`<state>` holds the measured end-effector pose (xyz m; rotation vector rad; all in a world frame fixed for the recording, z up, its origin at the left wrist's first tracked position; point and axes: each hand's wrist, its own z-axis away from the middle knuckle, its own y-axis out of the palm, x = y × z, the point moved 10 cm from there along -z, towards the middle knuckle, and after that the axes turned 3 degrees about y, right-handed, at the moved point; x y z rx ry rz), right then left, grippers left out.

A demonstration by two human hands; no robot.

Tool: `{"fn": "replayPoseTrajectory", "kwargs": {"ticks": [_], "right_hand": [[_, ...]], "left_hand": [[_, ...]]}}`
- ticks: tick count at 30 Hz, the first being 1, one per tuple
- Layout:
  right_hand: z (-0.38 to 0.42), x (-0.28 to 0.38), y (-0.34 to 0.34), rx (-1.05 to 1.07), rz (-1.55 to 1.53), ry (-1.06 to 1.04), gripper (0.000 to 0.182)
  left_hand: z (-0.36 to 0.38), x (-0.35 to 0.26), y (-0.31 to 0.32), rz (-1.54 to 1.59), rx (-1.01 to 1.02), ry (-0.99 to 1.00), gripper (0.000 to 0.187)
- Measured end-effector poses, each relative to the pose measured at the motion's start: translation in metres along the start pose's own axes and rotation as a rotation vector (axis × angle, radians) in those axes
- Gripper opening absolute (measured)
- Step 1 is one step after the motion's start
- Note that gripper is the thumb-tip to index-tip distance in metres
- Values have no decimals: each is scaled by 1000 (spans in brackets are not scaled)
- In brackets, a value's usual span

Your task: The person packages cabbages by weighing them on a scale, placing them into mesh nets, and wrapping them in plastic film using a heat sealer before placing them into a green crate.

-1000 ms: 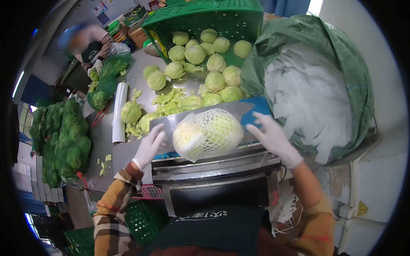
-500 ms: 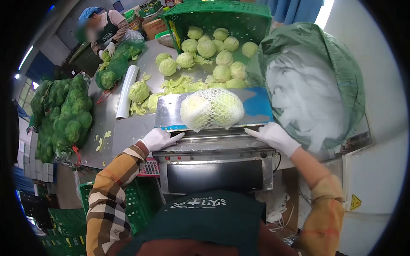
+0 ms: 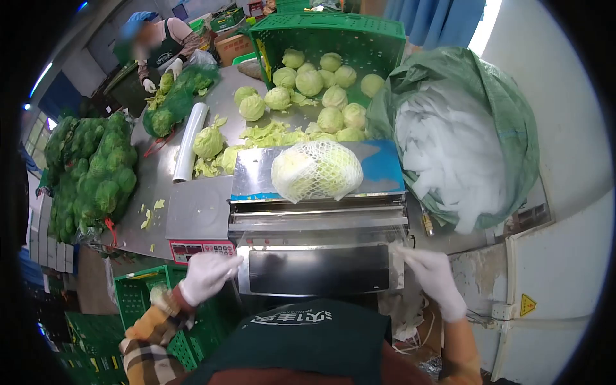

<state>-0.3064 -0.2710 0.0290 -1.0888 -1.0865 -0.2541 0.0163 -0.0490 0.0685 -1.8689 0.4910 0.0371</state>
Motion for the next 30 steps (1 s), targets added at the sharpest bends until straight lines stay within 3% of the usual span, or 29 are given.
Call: {"fn": "replayPoseTrajectory", "kwargs": {"ticks": [2,3,5,7,9,11,13,16,18,19,20,22,23,25,27,30], "right_hand": [[27,17,-40,1,-144,240,20],[26,28,-50,1,-144,237,20],[9,58,-78,-106,-590,47,24],[-53,52,-84,-338,-725,-57,30],[-115,98,-68,-392,-808,-128,33],[-185,96,-60,-378,-811,-230,34],[-247,76,-40,-370,-535,-296,36],[-302,46,13,-256,-190,-376,45],[-313,11,59,59,-243,-227,64],[-298,11,76,346,-184,-162,78],[-273,6,90,636,-128,-91,93],[-246,-12,111,797,-518,-76,115],[-238,-23,110,762,-429,-42,124],[-225,-8,115,697,-330,-92,124],[-226,-5,113,555,-194,-197,120],[-234,-14,116,472,-220,-62,120]], "left_hand": [[-5,-26,-45,94,-35,-14,24],[-9,-25,-69,287,-167,-93,25],[-28,-16,-100,586,-364,-249,35],[-55,33,-98,598,-609,-550,38],[-112,81,-87,909,-858,-471,34],[-161,135,-58,1050,-924,-386,34],[-199,162,-26,773,-785,-345,43],[-215,203,55,685,-461,-371,70],[-199,203,87,709,-127,-340,67],[-185,202,108,810,41,-339,66],[-170,199,115,819,58,-352,66],[-142,172,130,1332,129,-376,95],[-133,171,134,1208,171,-379,104],[-129,168,137,918,172,-378,115],[-135,173,151,886,154,-403,114],[-145,180,154,797,174,-415,115]]}}
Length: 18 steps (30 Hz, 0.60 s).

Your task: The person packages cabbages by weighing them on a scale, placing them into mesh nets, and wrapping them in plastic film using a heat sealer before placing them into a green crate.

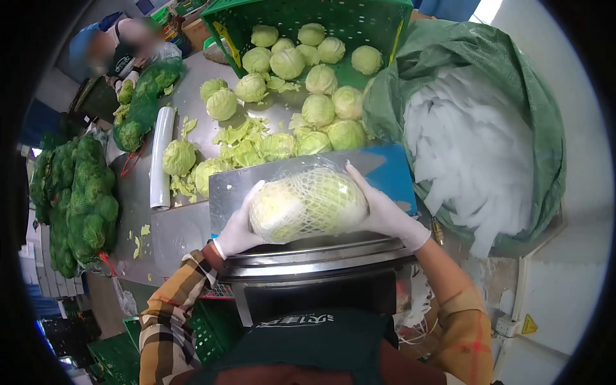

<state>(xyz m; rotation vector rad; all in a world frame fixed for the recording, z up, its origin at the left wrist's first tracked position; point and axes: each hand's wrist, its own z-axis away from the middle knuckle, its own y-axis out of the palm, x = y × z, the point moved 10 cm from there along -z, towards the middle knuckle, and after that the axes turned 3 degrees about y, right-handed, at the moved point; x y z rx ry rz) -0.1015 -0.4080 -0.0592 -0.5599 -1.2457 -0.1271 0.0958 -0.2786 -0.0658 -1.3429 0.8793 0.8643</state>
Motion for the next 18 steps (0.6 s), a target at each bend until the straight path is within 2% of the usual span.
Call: {"fn": "replayPoseTrajectory", "kwargs": {"ticks": [1,4,5,6,7,8,9,10,11,12,13,14,15,16,17,18], "right_hand": [[1,7,-4,-74,19,-96,118],[5,12,-5,-77,-84,-170,114],[12,18,-7,-98,-70,-169,102],[17,23,-8,-112,-71,-171,102],[20,20,-8,-108,-204,-111,94],[26,16,-6,-99,-335,-50,86],[35,21,-2,-98,-285,-81,63],[45,22,-2,-102,-281,-88,63],[56,6,4,-76,-224,74,55],[70,-8,13,-48,-169,241,51],[93,15,21,-45,-137,370,64],[106,18,33,-31,-146,386,64],[128,-1,54,45,-259,610,70],[153,-19,78,123,-370,838,78],[159,-36,95,210,-232,739,88],[178,-63,127,314,-429,844,87]], "left_hand": [[-1,-4,-2,36,-20,24,115],[3,-10,-5,34,-52,48,114],[6,-13,-8,118,-96,85,112],[9,-18,-12,202,-136,122,110],[14,-17,-13,278,-152,81,102],[20,-24,-11,275,-146,87,102],[27,-21,-6,305,-125,0,96],[35,-18,-1,334,-106,-87,90],[51,-15,12,477,-79,-181,74],[64,-30,13,479,-80,-188,74],[85,-34,31,612,22,-420,70],[114,-33,55,748,126,-660,69],[134,-32,73,727,187,-728,77],[165,-26,93,767,293,-959,78],[181,-27,108,808,330,-1012,79],[198,-27,124,852,369,-1068,80]]}}
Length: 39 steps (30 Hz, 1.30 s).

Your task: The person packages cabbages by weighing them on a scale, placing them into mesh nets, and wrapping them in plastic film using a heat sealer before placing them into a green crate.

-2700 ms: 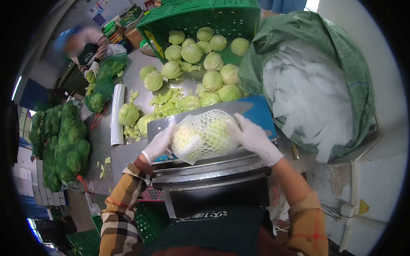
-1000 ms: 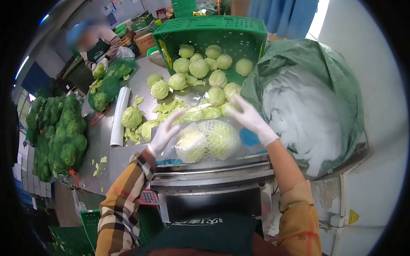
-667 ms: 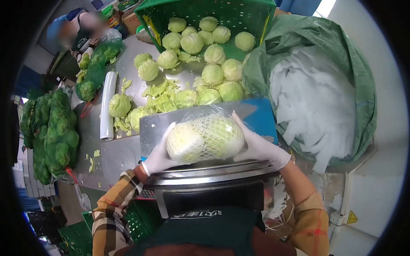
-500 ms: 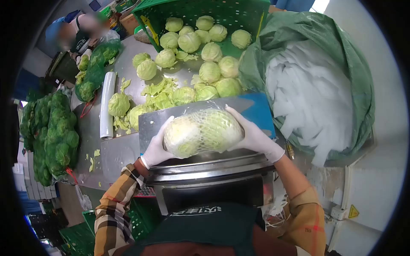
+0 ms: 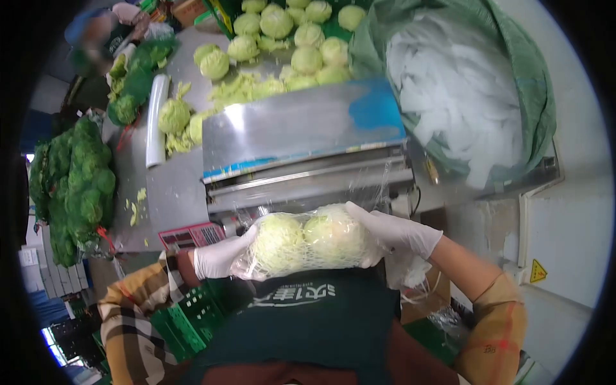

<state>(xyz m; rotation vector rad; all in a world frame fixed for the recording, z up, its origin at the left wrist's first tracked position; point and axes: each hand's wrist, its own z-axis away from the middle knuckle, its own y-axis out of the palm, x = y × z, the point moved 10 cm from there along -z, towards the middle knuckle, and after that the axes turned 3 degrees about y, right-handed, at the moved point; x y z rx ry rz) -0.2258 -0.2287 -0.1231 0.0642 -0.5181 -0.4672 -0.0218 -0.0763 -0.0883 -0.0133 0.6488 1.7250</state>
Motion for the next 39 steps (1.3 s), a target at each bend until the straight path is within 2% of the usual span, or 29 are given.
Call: {"fn": "replayPoseTrajectory", "kwargs": {"ticks": [2,4,6,7,8,9,11,12,14,16,18,19,20,22,23,24,25,26,27,29,30,33,34,36,37,38,39], "right_hand": [[0,-45,40,239,-316,268,87],[-10,-74,48,296,-315,335,87],[-16,-98,51,345,-309,379,86],[-19,-102,47,334,-337,346,84],[-19,-105,44,321,-365,310,81],[-15,-109,40,321,-363,306,81],[-11,-113,21,166,-651,302,70],[-1,-110,20,166,-645,294,70],[23,-85,-23,-199,-442,-2,57],[34,-92,-36,-263,-402,-24,51],[56,-59,-30,-339,137,-447,61],[73,-42,-22,-431,267,-655,55],[76,-40,-17,-485,348,-777,53],[74,-56,-27,-741,209,-848,39],[63,-56,-22,-745,205,-850,39],[61,-59,-31,-821,-81,-897,27],[60,-64,-38,-885,-369,-933,17],[57,-52,-35,-885,-367,-939,17],[58,-42,-35,-915,-431,-965,13],[56,-31,-38,-990,-571,-1015,21],[57,-28,-39,-986,-569,-1023,21],[70,-38,-50,-1195,-537,-962,22],[71,-39,-47,-1194,-538,-963,22],[70,-43,-40,-1168,-540,-927,18],[69,-47,-36,-1148,-563,-911,19],[69,-50,-31,-1144,-561,-902,19],[63,-54,-25,-1098,-558,-835,19]], "left_hand": [[-11,35,12,140,261,-110,74],[-28,55,15,268,289,-126,68],[-40,50,17,84,365,-14,70],[-51,65,13,371,330,-125,65],[-53,77,7,367,330,-122,65],[-50,77,2,403,241,-84,61],[-44,83,-19,410,68,44,48],[-33,81,-13,406,66,53,48],[5,54,-38,78,-350,275,41],[17,45,-22,22,-242,650,37],[21,46,-26,-213,-414,876,38],[14,57,-42,-290,-592,876,33],[8,62,-51,-169,-635,944,18],[8,55,-58,-85,-680,1113,7],[10,52,-61,-36,-756,1135,13],[8,48,-65,164,-816,1131,19],[12,32,-57,281,-759,1231,20],[19,19,-52,399,-698,1331,21],[22,10,-50,398,-698,1337,21],[25,8,-55,419,-828,1267,21],[25,6,-53,420,-830,1276,21],[44,12,-59,401,-1069,1306,19],[53,17,-61,393,-1134,1293,18],[73,33,-85,116,-1343,1285,8],[88,39,-88,76,-1378,1238,8],[93,55,-101,216,-1364,1199,7],[96,69,-110,393,-1241,1174,9]]}}
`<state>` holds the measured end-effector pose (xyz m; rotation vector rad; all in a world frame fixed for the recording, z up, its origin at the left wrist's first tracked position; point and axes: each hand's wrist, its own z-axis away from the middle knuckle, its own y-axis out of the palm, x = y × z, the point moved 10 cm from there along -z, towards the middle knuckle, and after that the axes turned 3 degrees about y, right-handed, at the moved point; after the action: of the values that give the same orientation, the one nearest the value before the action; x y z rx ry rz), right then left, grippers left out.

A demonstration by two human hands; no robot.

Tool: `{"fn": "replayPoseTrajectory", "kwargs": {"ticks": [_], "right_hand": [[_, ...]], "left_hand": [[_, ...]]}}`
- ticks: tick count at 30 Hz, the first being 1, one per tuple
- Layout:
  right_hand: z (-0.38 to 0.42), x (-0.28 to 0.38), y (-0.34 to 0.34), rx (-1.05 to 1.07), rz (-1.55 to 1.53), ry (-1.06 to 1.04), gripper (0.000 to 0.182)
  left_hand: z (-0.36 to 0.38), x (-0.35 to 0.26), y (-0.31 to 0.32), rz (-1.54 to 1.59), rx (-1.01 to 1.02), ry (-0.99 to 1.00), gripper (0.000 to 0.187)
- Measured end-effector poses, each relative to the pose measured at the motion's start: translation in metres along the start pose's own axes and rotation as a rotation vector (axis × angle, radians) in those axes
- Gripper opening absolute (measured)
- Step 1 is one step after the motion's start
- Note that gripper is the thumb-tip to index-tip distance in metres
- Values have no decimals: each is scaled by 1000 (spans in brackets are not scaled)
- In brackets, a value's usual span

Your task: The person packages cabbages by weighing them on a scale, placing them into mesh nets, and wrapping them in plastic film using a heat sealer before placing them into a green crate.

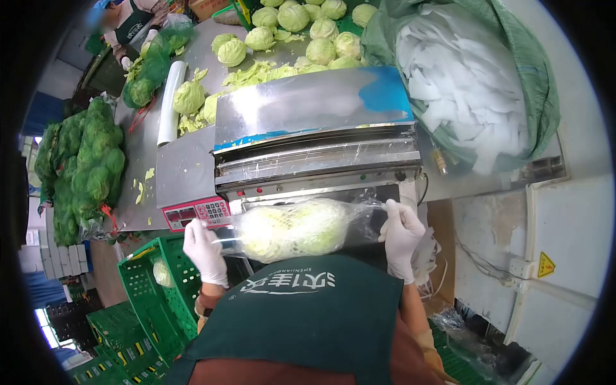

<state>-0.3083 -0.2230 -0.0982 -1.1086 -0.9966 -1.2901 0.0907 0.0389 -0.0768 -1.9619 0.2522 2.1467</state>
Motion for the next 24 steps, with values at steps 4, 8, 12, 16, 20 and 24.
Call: {"fn": "replayPoseTrajectory", "kwargs": {"ticks": [4,8,12,16,20,24], "right_hand": [[0,-19,22,88,93,153,17],[-28,-36,66,181,389,-250,14],[7,-22,152,441,790,-789,10],[-2,-40,174,764,96,-35,19],[39,10,186,1143,-5,137,14],[92,60,211,1564,322,83,19]], "left_hand": [[-20,50,-34,-61,-25,-108,22],[-30,55,23,-519,115,367,21],[-34,48,89,-677,364,524,16],[-27,74,97,-216,525,39,17],[23,15,133,34,936,60,24],[82,-22,155,195,1465,-187,53]]}}
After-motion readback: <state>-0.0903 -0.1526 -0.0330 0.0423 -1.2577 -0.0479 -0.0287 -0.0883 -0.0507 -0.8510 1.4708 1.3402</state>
